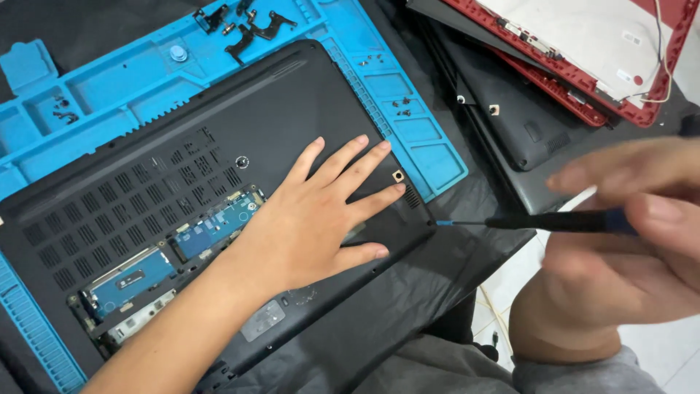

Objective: Using a screwdriver to remove and replace screws from the bottom of a laptop casing.

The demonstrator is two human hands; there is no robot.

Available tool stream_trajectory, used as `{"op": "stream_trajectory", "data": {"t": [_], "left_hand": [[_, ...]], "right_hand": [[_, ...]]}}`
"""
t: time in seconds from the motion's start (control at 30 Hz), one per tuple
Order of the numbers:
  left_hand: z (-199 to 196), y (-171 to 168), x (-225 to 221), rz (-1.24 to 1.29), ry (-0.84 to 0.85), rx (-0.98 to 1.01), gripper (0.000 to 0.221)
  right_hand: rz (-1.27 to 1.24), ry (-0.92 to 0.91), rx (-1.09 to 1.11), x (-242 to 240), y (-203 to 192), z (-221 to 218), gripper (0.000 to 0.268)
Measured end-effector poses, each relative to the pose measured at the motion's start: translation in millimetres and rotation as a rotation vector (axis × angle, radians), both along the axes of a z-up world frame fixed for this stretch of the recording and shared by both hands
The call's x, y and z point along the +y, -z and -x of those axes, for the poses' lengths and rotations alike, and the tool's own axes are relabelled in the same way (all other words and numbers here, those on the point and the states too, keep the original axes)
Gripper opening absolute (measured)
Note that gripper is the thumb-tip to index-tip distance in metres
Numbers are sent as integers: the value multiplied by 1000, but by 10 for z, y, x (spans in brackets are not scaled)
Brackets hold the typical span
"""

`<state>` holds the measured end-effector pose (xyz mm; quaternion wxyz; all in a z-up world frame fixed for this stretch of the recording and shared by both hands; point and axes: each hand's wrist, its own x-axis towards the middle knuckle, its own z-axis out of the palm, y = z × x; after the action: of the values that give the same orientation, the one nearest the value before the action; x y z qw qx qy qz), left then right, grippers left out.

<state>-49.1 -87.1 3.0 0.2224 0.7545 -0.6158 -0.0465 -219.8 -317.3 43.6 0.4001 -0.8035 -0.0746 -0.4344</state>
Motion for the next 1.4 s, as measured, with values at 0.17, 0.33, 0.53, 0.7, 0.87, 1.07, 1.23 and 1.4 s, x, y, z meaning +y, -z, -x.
{"op": "stream_trajectory", "data": {"t": [0.17, 0.33, 0.53, 0.7, 0.87, 1.07, 1.23, 1.4], "left_hand": [[0, -12, 18, 0, -11, -3, 67], [3, -9, 15, 7, -10, -6, 67], [4, -19, 15, -5, -10, -4, 67], [5, -12, 10, -7, -8, 1, 68], [-1, -19, 11, -13, -9, 3, 67], [2, -24, 15, 1, -4, 3, 67], [-8, -33, 23, 3, 1, 25, 66], [-1, -25, 32, 13, 1, 37, 66]], "right_hand": [[0, -46, 63, 98, -117, -86, 35], [-20, -23, -2, 105, -75, -78, 47], [127, 158, 305, 284, -317, -6, 38], [221, -100, 83, -22, -225, -57, 55], [-131, 101, 204, 224, -348, -100, 48], [14, 13, 201, 173, -224, 56, 27], [102, 200, 224, 161, -192, 53, 19], [30, 241, 281, 286, -186, 74, 18]]}}
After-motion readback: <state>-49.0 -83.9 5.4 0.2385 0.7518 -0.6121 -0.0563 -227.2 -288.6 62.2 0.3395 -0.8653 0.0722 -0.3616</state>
